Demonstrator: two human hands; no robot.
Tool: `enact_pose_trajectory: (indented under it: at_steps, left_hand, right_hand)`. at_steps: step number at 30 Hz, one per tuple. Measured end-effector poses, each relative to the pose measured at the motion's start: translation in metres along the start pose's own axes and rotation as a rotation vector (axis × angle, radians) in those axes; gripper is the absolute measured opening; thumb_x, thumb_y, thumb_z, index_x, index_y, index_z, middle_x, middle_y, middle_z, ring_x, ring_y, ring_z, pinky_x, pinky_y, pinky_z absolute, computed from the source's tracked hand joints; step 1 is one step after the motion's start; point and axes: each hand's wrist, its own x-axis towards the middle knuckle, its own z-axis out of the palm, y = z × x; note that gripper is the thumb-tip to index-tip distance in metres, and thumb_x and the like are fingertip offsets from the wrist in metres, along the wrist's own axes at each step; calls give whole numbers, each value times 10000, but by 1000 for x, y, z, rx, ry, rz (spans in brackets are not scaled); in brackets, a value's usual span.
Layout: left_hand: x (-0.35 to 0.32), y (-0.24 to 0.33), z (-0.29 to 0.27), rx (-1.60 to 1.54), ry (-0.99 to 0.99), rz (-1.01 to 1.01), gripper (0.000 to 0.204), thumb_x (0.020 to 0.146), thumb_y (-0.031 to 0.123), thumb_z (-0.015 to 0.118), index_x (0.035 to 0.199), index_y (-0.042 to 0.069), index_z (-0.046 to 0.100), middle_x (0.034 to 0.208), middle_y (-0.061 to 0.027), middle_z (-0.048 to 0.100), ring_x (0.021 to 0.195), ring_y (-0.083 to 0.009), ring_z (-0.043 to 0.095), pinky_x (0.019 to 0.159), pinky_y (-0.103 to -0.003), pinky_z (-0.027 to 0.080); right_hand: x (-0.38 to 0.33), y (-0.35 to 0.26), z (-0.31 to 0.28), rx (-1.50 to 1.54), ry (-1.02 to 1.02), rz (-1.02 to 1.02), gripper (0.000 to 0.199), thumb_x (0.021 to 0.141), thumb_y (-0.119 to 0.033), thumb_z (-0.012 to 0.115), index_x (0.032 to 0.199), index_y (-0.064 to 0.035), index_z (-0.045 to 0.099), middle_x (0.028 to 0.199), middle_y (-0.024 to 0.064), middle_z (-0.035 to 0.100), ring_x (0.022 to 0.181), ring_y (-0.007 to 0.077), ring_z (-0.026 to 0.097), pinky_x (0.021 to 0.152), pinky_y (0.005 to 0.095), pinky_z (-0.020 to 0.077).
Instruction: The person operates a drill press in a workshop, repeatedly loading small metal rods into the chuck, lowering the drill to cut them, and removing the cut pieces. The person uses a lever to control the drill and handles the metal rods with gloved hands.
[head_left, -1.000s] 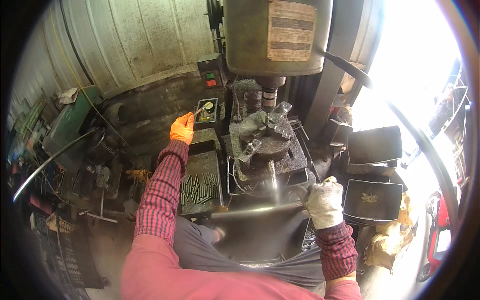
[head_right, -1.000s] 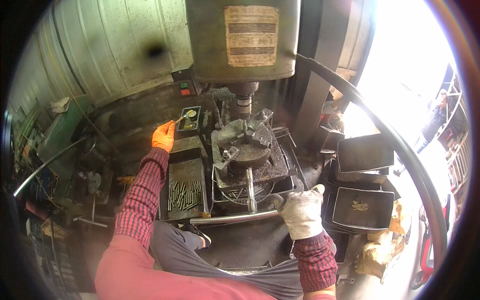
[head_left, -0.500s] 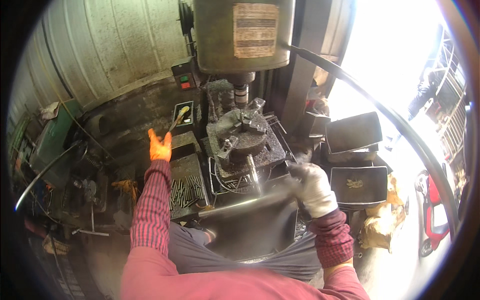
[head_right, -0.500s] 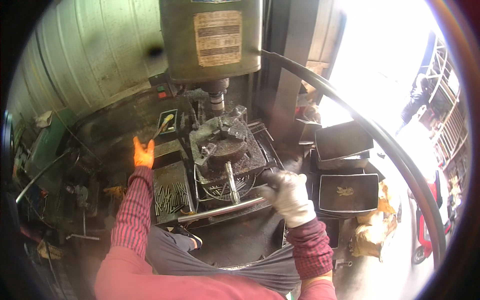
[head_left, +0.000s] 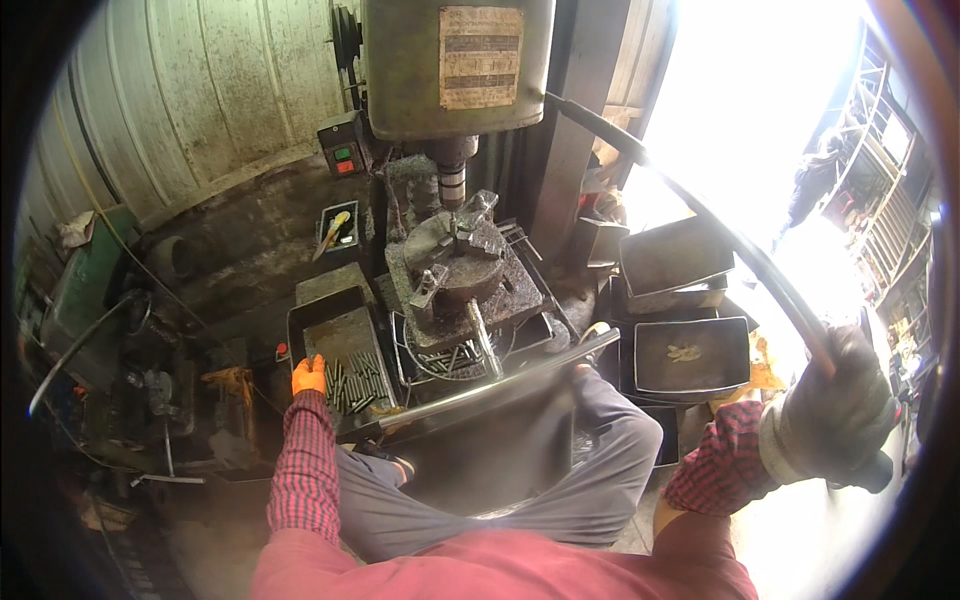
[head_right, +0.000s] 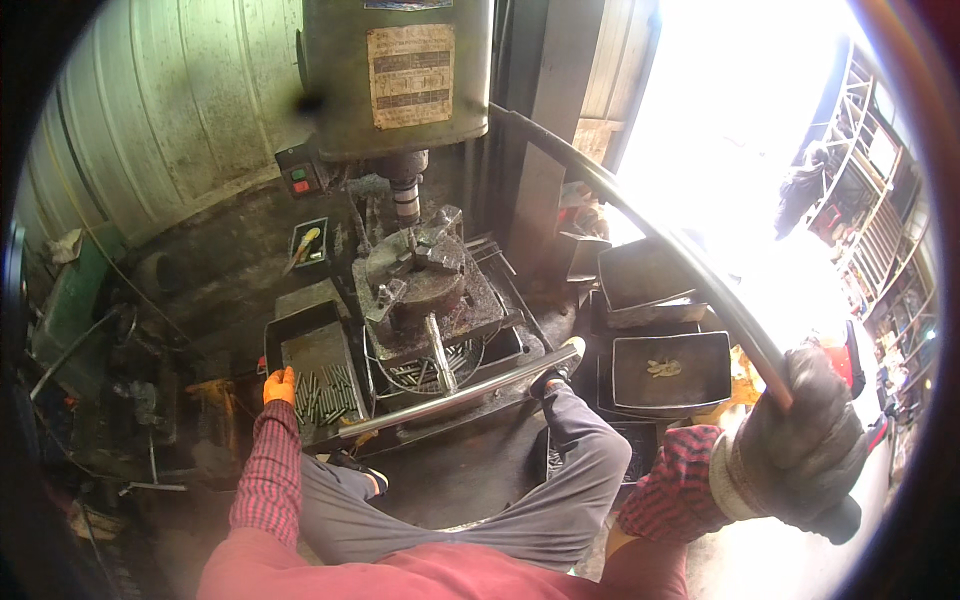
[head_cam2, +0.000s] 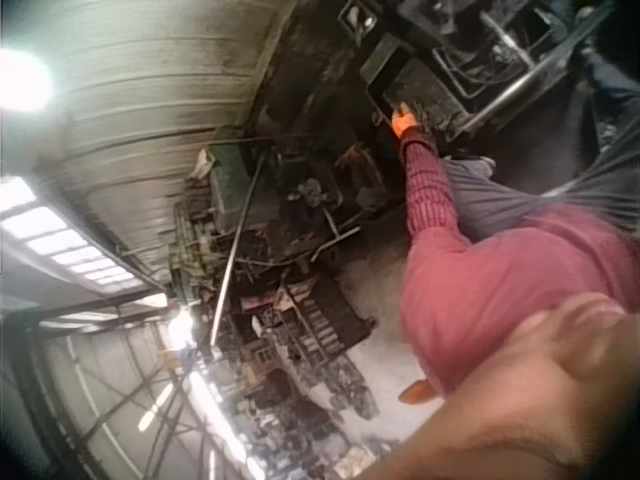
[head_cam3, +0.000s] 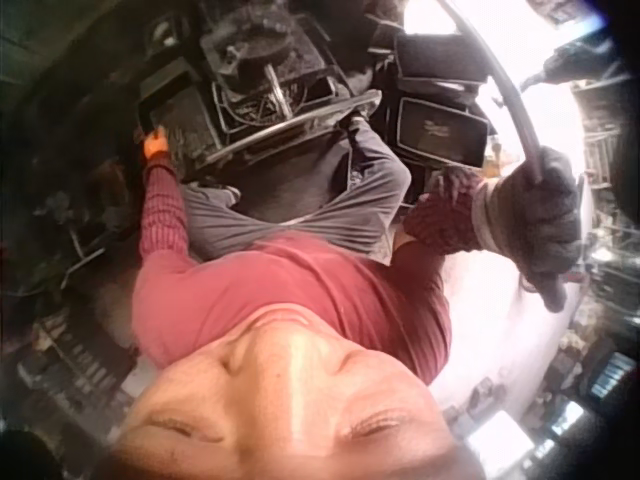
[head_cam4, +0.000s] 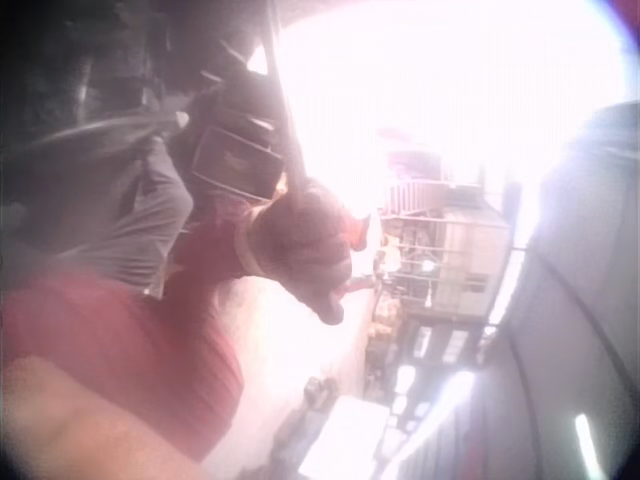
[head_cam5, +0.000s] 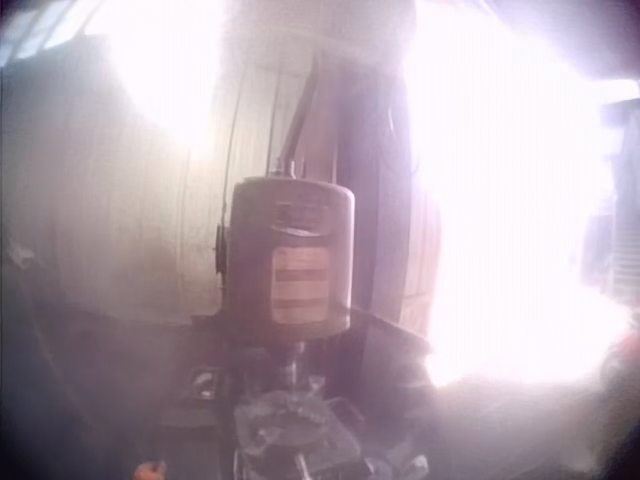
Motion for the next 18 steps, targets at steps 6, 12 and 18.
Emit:
enact_pose_trajectory:
  at_steps: [6, 12, 18]
  left_hand:
    - [25, -23, 2, 96, -138, 5, 587, 985, 485, 656, 1296, -11, 700, 1303, -215, 712, 1241, -340, 662, 1084, -426, 477]
    - [49, -51, 21, -45, -89, 47, 517, 1040, 410, 630, 1214, -74, 683, 1021, -154, 729, 917, -249, 667, 827, -374, 518]
    - [56, -70, 32, -7, -21, 129, 436, 1046, 364, 633, 1157, -53, 698, 855, -83, 698, 734, -179, 610, 680, -350, 498]
  right_hand:
    - [10, -16, -12, -436, 167, -148, 296, 987, -224, 545, 728, -212, 402, 622, -72, 401, 517, 118, 446, 560, 322, 342]
    - [-17, -11, -17, -489, 51, -65, 337, 1065, -333, 500, 764, -188, 459, 625, -89, 470, 620, 151, 560, 626, 362, 365]
    - [-21, -11, -18, -524, 51, -102, 314, 1064, -319, 511, 775, -202, 470, 635, -96, 484, 604, 140, 563, 609, 358, 365]
